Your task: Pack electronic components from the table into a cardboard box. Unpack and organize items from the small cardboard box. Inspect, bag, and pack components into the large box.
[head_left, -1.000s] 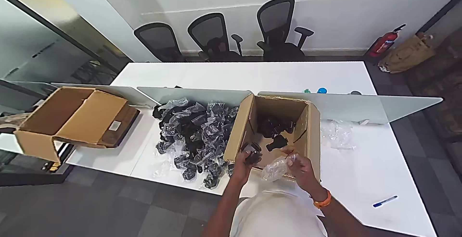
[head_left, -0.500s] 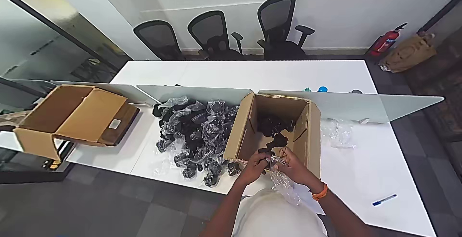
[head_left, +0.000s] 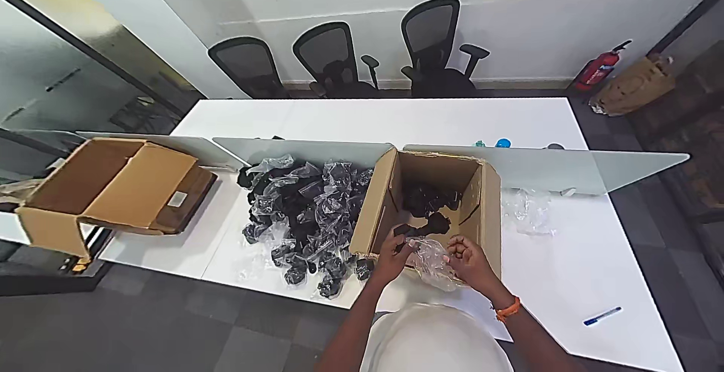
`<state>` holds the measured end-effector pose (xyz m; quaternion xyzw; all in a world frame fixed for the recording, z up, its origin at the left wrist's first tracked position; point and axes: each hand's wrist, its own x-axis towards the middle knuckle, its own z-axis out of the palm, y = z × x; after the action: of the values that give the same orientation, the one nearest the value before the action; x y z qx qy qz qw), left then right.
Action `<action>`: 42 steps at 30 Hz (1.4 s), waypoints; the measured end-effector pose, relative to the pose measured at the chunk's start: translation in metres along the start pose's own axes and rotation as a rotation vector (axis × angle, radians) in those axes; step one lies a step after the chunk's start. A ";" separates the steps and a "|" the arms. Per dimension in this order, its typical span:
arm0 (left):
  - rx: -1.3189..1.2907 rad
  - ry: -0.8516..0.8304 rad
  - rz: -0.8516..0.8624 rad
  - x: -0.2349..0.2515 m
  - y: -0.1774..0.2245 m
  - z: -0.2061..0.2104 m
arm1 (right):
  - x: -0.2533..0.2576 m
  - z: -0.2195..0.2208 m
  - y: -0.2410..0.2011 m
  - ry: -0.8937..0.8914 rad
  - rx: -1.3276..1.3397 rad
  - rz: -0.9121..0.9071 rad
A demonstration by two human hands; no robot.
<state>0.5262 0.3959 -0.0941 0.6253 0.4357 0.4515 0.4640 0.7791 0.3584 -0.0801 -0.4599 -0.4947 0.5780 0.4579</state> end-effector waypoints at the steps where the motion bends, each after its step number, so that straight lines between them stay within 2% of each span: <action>1: -0.009 0.000 -0.001 0.000 -0.002 0.000 | -0.001 0.000 0.003 0.043 0.012 -0.037; 5: -0.064 -0.034 -0.047 0.002 -0.004 0.000 | -0.002 0.006 0.002 0.206 0.101 -0.147; 10: -0.079 -0.081 -0.055 0.003 -0.004 -0.005 | 0.007 0.017 0.000 0.300 0.073 -0.196; 15: -0.177 0.118 -0.158 0.004 -0.005 -0.007 | 0.006 0.015 -0.002 0.087 -0.072 0.052; 18: -0.243 0.177 -0.181 0.007 -0.008 -0.009 | 0.001 0.018 0.003 0.070 -0.049 0.089; 23: -0.283 0.249 -0.191 0.007 -0.001 0.001 | -0.008 0.026 -0.011 0.231 0.174 -0.076; 27: -0.286 0.261 -0.156 0.004 0.003 0.009 | -0.003 0.031 -0.014 0.392 0.273 -0.050; 31: -0.446 0.367 -0.314 0.002 0.019 0.011 | -0.004 0.032 -0.002 0.219 0.493 -0.006; 35: -0.600 0.434 -0.385 -0.001 0.039 0.023 | -0.013 0.040 0.002 0.074 0.299 -0.047; 42: -0.588 0.467 -0.362 -0.006 0.048 0.037 | -0.008 0.050 -0.007 0.236 0.167 -0.093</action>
<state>0.5669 0.3745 -0.0544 0.2601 0.4847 0.5975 0.5835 0.7320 0.3441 -0.0684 -0.4616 -0.4082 0.5373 0.5759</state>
